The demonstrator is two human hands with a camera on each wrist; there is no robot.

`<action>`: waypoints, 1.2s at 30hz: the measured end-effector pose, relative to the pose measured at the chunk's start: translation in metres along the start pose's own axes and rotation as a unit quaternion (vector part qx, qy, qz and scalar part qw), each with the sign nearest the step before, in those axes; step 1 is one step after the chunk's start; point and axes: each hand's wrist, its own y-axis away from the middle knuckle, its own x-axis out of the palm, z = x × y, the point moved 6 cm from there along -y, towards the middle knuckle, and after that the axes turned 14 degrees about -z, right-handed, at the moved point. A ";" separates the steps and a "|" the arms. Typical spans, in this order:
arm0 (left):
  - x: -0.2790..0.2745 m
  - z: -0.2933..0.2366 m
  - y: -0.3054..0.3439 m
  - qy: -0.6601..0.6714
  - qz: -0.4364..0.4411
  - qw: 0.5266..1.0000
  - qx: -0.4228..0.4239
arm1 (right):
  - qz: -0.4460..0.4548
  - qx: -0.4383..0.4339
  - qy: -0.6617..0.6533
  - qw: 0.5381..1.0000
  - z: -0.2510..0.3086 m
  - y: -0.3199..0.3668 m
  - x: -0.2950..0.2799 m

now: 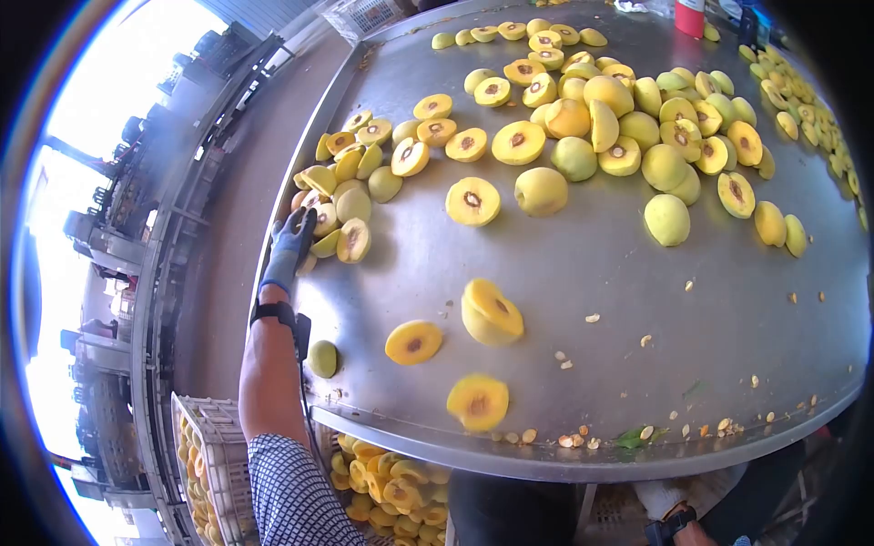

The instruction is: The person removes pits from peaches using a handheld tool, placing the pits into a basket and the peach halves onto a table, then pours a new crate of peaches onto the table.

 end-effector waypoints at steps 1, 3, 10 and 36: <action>0.011 -0.005 0.003 -0.030 0.027 0.999 -0.018 | -0.009 -0.019 0.033 0.999 -0.003 0.002 0.006; 0.012 -0.016 0.009 0.050 0.093 0.994 0.028 | -0.043 -0.095 0.130 0.986 -0.002 0.007 0.013; -0.031 -0.173 0.166 0.229 0.253 0.920 0.194 | -0.069 -0.064 -0.029 0.995 0.016 -0.003 0.016; -0.059 -0.284 0.180 0.225 0.212 0.914 0.264 | -0.160 -0.017 -0.074 0.984 0.023 -0.007 -0.052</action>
